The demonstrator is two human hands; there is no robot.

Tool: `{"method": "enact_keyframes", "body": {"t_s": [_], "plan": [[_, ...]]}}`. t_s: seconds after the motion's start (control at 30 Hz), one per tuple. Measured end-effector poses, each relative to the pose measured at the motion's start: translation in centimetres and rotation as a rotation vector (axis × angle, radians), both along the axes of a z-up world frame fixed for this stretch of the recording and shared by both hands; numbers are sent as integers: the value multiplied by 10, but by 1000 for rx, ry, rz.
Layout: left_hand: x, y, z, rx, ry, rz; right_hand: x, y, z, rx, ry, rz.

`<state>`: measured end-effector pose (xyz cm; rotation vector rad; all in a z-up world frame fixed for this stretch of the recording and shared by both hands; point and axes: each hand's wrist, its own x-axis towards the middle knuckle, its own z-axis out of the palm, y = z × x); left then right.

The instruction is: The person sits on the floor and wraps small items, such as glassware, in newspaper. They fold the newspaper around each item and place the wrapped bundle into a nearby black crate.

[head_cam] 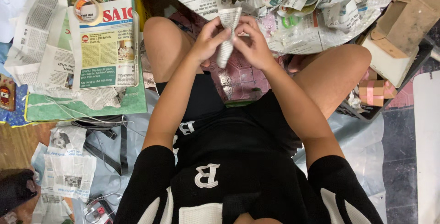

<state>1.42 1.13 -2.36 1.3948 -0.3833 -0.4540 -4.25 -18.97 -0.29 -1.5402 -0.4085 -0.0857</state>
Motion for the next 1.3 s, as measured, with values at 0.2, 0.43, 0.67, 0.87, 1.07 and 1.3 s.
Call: {"method": "enact_keyframes", "body": {"t_s": [0.2,0.43,0.67,0.87,1.07,1.3], "plan": [[-1,5,4,-130,-153,22,5,-2,-13,180,173,-17],[7,6,8,1,-19,276,17,-21,-10,275,359,-37],[12,8,-1,-132,-85,221,17,-33,-5,228,83,49],[10,3,2,-121,-127,234,14,-28,-4,296,169,20],[10,1,-2,1,-174,276,14,-29,10,232,136,-88],[12,0,-1,-81,-212,353,11,-28,30,-56,83,-202]]}}
